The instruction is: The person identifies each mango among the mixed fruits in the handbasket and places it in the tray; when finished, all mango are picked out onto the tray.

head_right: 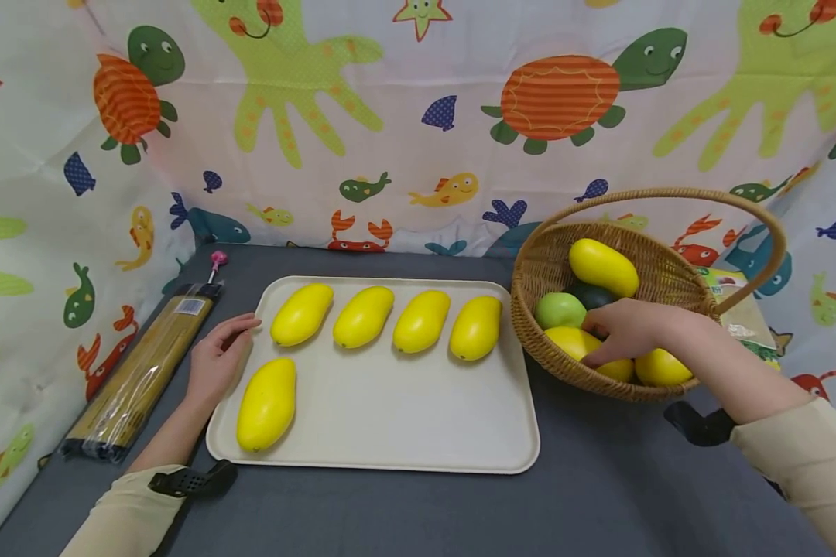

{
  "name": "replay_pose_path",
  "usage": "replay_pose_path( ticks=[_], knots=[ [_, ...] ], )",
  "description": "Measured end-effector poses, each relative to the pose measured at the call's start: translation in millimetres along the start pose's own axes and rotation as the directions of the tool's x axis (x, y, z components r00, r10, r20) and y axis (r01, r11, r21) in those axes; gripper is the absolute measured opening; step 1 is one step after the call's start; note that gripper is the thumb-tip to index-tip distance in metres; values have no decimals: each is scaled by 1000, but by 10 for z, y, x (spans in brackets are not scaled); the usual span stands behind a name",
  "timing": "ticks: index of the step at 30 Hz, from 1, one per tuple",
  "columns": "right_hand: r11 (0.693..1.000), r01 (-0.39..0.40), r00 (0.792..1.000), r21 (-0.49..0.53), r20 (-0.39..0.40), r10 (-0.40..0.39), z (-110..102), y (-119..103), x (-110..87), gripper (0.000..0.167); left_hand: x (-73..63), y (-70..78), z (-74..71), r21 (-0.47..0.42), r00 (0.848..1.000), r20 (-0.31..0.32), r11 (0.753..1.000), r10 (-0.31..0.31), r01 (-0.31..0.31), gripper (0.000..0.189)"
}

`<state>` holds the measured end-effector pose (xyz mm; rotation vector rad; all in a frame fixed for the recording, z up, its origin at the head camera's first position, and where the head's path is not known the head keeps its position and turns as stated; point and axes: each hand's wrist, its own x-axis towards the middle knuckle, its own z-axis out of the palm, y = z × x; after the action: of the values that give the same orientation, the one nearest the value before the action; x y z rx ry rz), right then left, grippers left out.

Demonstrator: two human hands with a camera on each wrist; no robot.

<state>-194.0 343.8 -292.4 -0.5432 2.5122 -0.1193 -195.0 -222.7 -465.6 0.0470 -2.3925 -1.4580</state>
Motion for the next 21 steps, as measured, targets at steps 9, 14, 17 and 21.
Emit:
replay_pose_path(
  ticks=[9, 14, 17, 21],
  knots=[
    [1000, 23, 997, -20, -77, -24, 74, -32, 76, 50, -9, -11, 12, -6, 1000, 1, 1000, 12, -12, 22],
    [999, 13, 988, 41, -156, -7, 40, -61, 11, 58, -12, -5, 13, -5, 1000, -2, 1000, 15, -15, 22],
    [999, -1, 973, 41, -229, 11, 2, -87, -45, 65, -9, 5, 9, -1, 1000, 0, 1000, 13, -13, 22],
    [999, -21, 947, 26, -320, 28, -54, -144, -123, 75, -8, 15, 1, -3, 1000, 9, 1000, 4, -4, 22]
  ],
)
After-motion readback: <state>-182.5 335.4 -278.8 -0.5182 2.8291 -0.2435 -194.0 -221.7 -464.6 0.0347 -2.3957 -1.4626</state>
